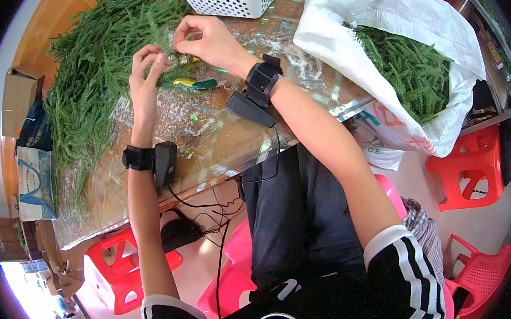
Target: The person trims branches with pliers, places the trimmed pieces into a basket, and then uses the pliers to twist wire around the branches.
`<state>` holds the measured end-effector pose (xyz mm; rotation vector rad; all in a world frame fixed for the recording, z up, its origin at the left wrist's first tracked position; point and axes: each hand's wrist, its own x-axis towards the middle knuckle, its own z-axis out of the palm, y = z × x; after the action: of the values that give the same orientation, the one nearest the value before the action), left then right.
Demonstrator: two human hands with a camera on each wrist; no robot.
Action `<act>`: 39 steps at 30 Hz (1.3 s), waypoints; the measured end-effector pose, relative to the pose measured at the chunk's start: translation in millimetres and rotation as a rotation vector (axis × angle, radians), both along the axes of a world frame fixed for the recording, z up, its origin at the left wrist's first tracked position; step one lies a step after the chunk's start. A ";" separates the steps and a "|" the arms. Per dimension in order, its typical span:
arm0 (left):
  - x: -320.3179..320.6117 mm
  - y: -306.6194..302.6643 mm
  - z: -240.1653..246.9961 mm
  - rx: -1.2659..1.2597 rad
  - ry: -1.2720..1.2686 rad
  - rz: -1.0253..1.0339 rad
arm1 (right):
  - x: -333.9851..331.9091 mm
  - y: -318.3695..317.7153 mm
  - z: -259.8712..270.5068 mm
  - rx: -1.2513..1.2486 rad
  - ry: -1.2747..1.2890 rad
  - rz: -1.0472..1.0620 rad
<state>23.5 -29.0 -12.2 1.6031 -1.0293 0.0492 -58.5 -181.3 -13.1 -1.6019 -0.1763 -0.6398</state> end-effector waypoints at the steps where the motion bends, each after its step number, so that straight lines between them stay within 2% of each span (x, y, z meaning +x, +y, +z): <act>1: 1.1 -0.1 -0.5 -0.001 -0.001 0.000 | 0.3 -0.2 0.0 -0.001 -0.001 0.000; 4: 3.9 -0.6 -2.5 0.058 -0.213 0.021 | -1.4 2.5 3.0 -0.031 -0.139 -0.101; 5: 3.6 -0.9 -3.1 0.057 -0.212 0.021 | -2.6 3.9 4.3 -0.032 -0.139 -0.101; 8: 0.4 -1.6 -5.3 0.013 -0.087 0.038 | -4.6 8.1 6.5 -0.446 -0.198 -0.289; 9: -0.1 -2.5 -5.9 0.013 -0.087 0.037 | -3.0 7.6 4.8 -0.447 -0.198 -0.290; 12: -2.1 -4.1 -9.2 -0.046 0.078 0.044 | 2.6 5.8 -3.9 -0.666 -0.330 -0.416; 21: -7.5 -3.6 -4.8 -0.084 -0.040 0.163 | 1.3 5.6 -3.4 -0.631 -0.314 -0.382; 29: -10.8 -5.5 -7.6 -0.137 0.117 0.074 | 3.2 8.4 -5.7 -0.630 -0.268 -0.393; 32: -16.5 -3.4 -4.4 0.046 -0.317 0.253 | 4.1 8.2 -6.1 -0.702 -0.248 -0.404; 33: -16.5 -3.2 -5.2 0.047 -0.314 0.254 | 2.7 8.2 -5.1 -0.703 -0.245 -0.402; 36: -12.3 -0.5 -6.8 0.075 -0.635 0.351 | -1.1 5.5 -1.0 -0.831 -0.197 -0.384; 37: -12.2 0.8 -6.8 0.081 -0.634 0.352 | -2.5 4.1 0.3 -0.825 -0.195 -0.381; 39: -11.7 2.6 -2.0 0.072 -0.673 0.323 | -4.2 -0.9 4.3 -0.662 -0.124 -0.184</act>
<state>11.7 -26.4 -14.2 1.8521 -1.2654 0.8251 -62.8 -182.2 -8.8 -2.2322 -0.3633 -0.8817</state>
